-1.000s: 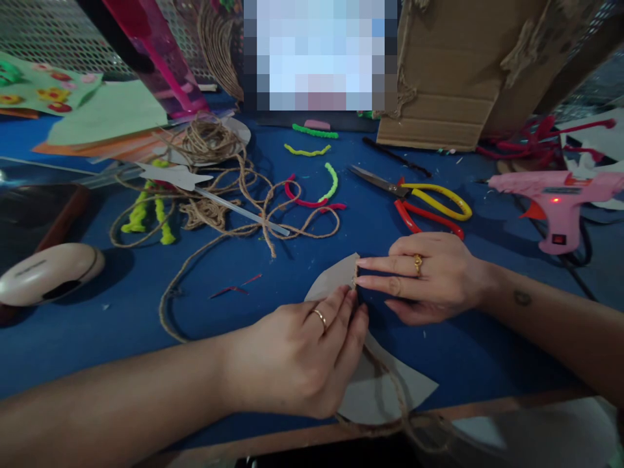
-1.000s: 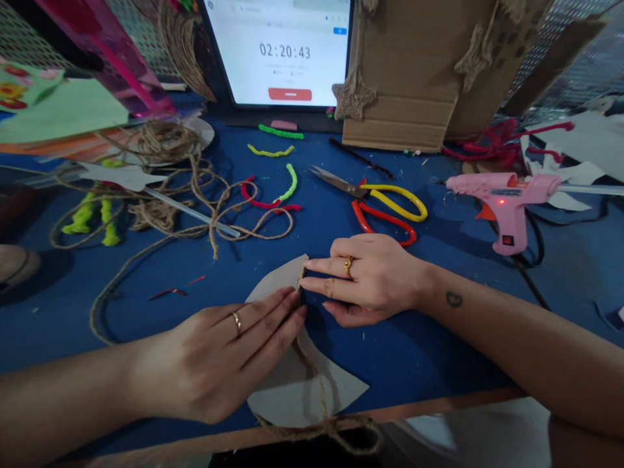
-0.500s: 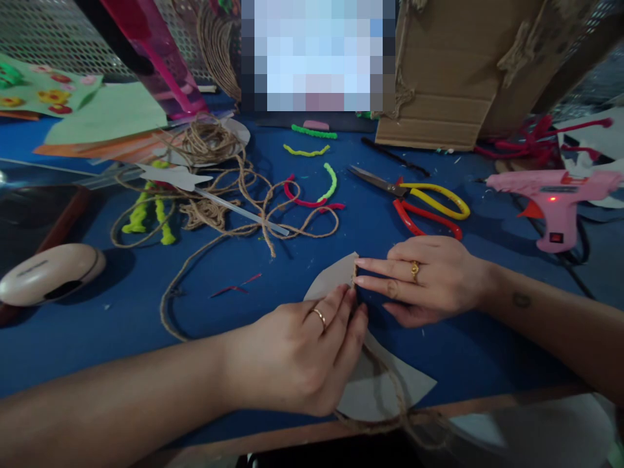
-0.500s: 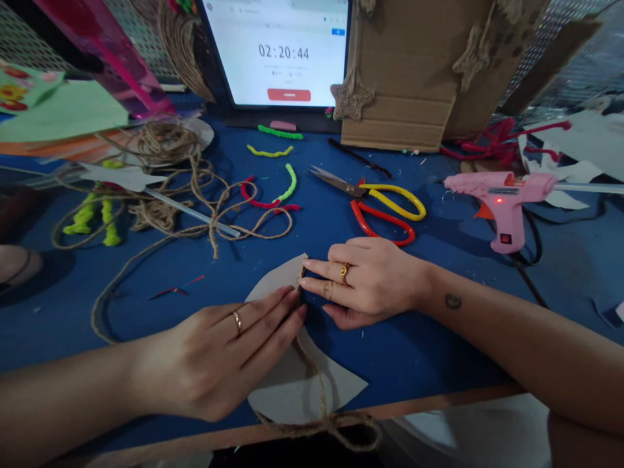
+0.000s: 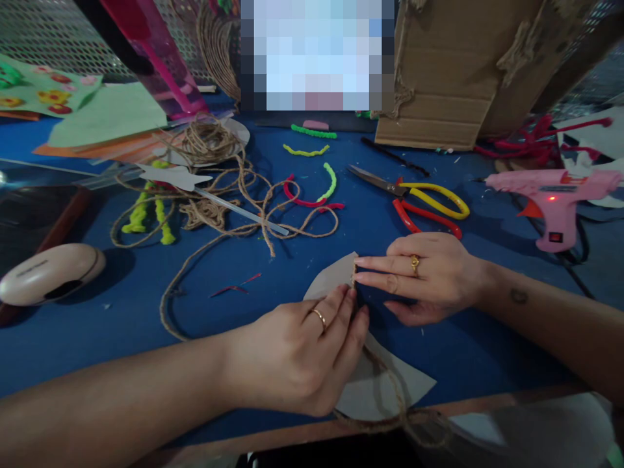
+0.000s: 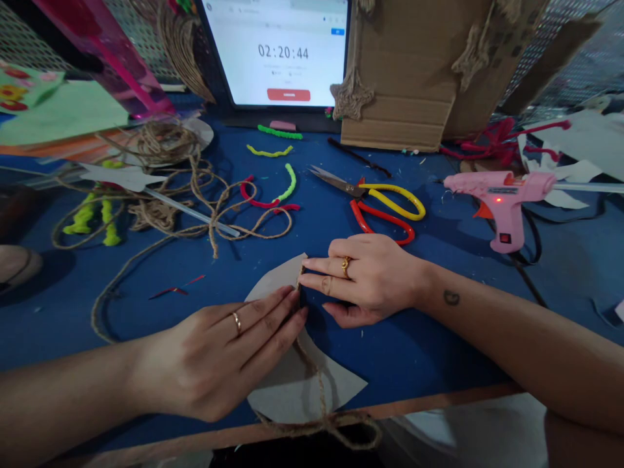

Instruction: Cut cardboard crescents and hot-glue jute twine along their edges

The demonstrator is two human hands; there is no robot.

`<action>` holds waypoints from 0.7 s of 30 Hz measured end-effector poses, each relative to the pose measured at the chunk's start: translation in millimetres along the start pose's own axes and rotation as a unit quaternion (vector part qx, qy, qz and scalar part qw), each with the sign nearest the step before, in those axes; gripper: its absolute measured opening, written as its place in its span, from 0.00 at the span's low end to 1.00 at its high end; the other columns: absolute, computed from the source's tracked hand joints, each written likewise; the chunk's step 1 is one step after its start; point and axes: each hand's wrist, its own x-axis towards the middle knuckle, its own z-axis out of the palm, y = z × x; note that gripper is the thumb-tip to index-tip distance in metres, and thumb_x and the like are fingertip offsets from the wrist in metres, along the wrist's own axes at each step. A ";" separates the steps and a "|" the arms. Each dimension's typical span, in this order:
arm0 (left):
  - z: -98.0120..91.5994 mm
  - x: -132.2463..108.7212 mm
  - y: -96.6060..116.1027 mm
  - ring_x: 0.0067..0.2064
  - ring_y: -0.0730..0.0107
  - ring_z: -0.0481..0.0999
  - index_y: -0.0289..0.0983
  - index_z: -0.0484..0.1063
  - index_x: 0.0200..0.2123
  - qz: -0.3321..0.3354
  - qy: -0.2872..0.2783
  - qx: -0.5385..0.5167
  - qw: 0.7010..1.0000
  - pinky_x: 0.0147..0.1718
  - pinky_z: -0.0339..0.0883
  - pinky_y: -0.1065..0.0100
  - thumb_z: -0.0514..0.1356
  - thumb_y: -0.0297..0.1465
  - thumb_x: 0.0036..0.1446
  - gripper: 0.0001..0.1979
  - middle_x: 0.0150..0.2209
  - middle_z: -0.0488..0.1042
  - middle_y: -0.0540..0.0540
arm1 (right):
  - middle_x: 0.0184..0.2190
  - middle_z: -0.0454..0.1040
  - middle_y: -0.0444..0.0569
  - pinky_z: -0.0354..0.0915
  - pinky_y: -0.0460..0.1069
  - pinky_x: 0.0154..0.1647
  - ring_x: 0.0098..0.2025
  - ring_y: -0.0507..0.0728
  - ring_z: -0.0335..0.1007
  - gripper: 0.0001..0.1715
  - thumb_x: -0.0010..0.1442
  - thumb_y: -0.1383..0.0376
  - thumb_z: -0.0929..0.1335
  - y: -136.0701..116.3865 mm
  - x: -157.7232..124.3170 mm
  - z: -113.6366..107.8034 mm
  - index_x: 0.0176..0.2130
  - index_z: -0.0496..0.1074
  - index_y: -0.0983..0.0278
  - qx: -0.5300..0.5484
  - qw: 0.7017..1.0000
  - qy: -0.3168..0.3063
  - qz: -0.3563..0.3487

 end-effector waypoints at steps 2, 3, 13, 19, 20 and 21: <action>2.3 -1.7 1.0 0.44 0.52 0.78 0.21 0.72 0.44 -0.002 0.008 0.002 1.000 0.37 0.76 0.62 0.47 0.22 0.58 0.18 0.40 0.76 0.29 | 0.42 0.77 0.49 0.70 0.51 0.27 0.33 0.55 0.70 0.19 0.54 0.61 0.66 0.6 0.2 0.1 0.46 0.72 0.65 0.001 1.000 -0.003 0.005; 3.0 -2.3 1.4 0.44 0.52 0.78 0.21 0.71 0.44 -0.002 0.007 0.003 1.000 0.37 0.76 0.62 0.47 0.23 0.58 0.18 0.40 0.76 0.29 | 0.42 0.77 0.49 0.70 0.51 0.27 0.33 0.55 0.70 0.19 0.54 0.61 0.66 0.7 0.4 0.1 0.46 0.72 0.66 0.001 1.000 -0.003 0.006; -1.8 1.1 -0.6 0.44 0.56 0.78 0.23 0.72 0.44 -0.003 -0.018 0.008 1.000 0.37 0.76 0.64 0.47 0.23 0.58 0.18 0.40 0.77 0.32 | 0.41 0.78 0.47 0.70 0.51 0.27 0.33 0.55 0.69 0.17 0.54 0.63 0.66 0.0 3.2 -1.1 0.43 0.74 0.65 -0.002 1.000 0.020 0.018; -5.1 2.7 -1.0 0.44 0.55 0.78 0.22 0.72 0.44 -0.005 -0.027 0.005 1.000 0.37 0.76 0.64 0.47 0.22 0.58 0.18 0.41 0.76 0.31 | 0.40 0.79 0.46 0.70 0.51 0.32 0.32 0.55 0.67 0.16 0.52 0.68 0.67 2.9 5.5 0.6 0.42 0.74 0.64 0.013 0.996 0.049 0.071; -5.2 2.6 -0.9 0.44 0.55 0.77 0.22 0.72 0.44 -0.006 -0.035 0.004 0.999 0.38 0.76 0.64 0.47 0.23 0.58 0.18 0.41 0.76 0.31 | 0.40 0.78 0.45 0.70 0.51 0.32 0.33 0.55 0.67 0.16 0.52 0.67 0.67 2.9 5.6 0.9 0.43 0.74 0.64 0.010 0.997 0.041 0.072; -5.3 2.3 -0.8 0.45 0.55 0.77 0.22 0.72 0.45 -0.006 -0.041 0.004 0.999 0.38 0.76 0.64 0.47 0.23 0.58 0.18 0.42 0.76 0.31 | 0.41 0.78 0.45 0.70 0.52 0.33 0.34 0.55 0.67 0.17 0.53 0.66 0.67 2.8 5.5 1.2 0.44 0.74 0.63 0.008 0.997 0.035 0.071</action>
